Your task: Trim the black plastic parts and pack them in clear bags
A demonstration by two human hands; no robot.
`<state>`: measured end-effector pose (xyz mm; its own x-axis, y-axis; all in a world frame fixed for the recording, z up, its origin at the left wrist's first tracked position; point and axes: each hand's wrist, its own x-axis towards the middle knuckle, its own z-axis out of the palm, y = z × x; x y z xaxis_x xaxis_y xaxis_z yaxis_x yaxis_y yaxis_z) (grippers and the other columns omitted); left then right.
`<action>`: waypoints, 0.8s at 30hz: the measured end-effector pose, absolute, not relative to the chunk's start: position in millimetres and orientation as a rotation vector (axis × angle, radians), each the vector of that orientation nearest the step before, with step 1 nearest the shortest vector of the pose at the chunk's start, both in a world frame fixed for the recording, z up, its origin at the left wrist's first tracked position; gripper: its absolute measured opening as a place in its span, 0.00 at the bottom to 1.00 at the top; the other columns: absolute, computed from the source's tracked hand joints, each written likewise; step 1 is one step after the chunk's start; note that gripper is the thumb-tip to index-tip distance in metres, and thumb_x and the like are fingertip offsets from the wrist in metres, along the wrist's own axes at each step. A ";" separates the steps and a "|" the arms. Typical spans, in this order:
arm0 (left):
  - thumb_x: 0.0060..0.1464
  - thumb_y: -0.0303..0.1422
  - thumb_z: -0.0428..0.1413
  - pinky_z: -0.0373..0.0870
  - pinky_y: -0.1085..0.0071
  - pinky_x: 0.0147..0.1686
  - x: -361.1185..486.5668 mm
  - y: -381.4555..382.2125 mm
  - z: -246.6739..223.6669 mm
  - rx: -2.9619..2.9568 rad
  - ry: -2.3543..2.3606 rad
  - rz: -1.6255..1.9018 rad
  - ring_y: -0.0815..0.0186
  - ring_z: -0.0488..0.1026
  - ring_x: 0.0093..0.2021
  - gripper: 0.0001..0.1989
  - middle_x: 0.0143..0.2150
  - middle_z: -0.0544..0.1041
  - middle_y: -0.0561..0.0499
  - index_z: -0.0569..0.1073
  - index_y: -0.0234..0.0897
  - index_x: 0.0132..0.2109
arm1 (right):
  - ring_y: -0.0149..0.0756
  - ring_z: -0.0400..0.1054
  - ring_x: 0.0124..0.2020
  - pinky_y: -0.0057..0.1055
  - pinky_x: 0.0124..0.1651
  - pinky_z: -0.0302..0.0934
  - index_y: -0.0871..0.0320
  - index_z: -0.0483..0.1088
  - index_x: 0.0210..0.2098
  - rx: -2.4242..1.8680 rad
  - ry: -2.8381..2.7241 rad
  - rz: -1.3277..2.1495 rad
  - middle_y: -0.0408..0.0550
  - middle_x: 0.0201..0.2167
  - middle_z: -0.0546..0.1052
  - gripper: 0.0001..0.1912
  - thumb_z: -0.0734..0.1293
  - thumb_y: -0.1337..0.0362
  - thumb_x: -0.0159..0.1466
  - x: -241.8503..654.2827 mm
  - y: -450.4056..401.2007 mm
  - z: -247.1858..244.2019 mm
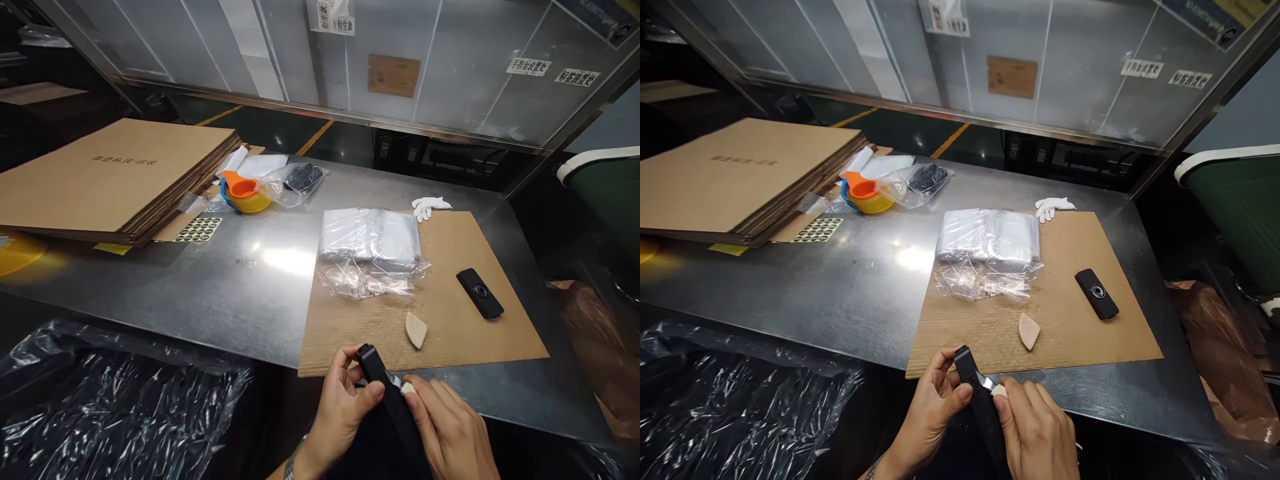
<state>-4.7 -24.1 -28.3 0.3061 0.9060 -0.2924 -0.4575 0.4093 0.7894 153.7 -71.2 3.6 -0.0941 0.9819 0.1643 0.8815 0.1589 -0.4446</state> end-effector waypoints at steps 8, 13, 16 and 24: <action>0.45 0.32 0.62 0.67 0.69 0.39 -3.1 -26.2 -28.1 0.653 0.842 1.006 0.65 0.70 0.39 0.19 0.38 0.72 0.51 0.62 0.40 0.43 | 0.33 0.69 0.23 0.25 0.25 0.61 0.58 0.70 0.39 -1.740 -2.043 0.164 0.46 0.22 0.73 0.19 0.50 0.60 0.68 149.7 -67.1 8.2; 0.46 0.31 0.62 0.67 0.70 0.40 -3.3 -27.7 -26.4 0.660 0.846 1.028 0.66 0.71 0.39 0.19 0.39 0.73 0.51 0.62 0.41 0.43 | 0.34 0.70 0.25 0.25 0.26 0.61 0.56 0.70 0.40 -1.824 -2.046 0.196 0.47 0.25 0.74 0.18 0.51 0.59 0.68 153.9 -69.0 -2.3; 0.46 0.29 0.61 0.67 0.69 0.41 -3.3 -28.0 -24.5 0.671 0.836 1.038 0.65 0.71 0.41 0.20 0.40 0.73 0.49 0.61 0.40 0.45 | 0.34 0.71 0.26 0.25 0.28 0.63 0.54 0.70 0.37 -1.866 -1.999 0.320 0.46 0.25 0.74 0.17 0.51 0.59 0.68 157.8 -68.3 -6.8; 0.47 0.32 0.61 0.67 0.69 0.41 -1.4 -27.7 -24.0 0.665 0.806 0.992 0.66 0.70 0.39 0.19 0.38 0.72 0.51 0.60 0.40 0.44 | 0.34 0.71 0.28 0.26 0.30 0.64 0.57 0.69 0.43 -1.760 -1.985 0.340 0.48 0.27 0.75 0.17 0.52 0.60 0.68 155.8 -66.1 4.0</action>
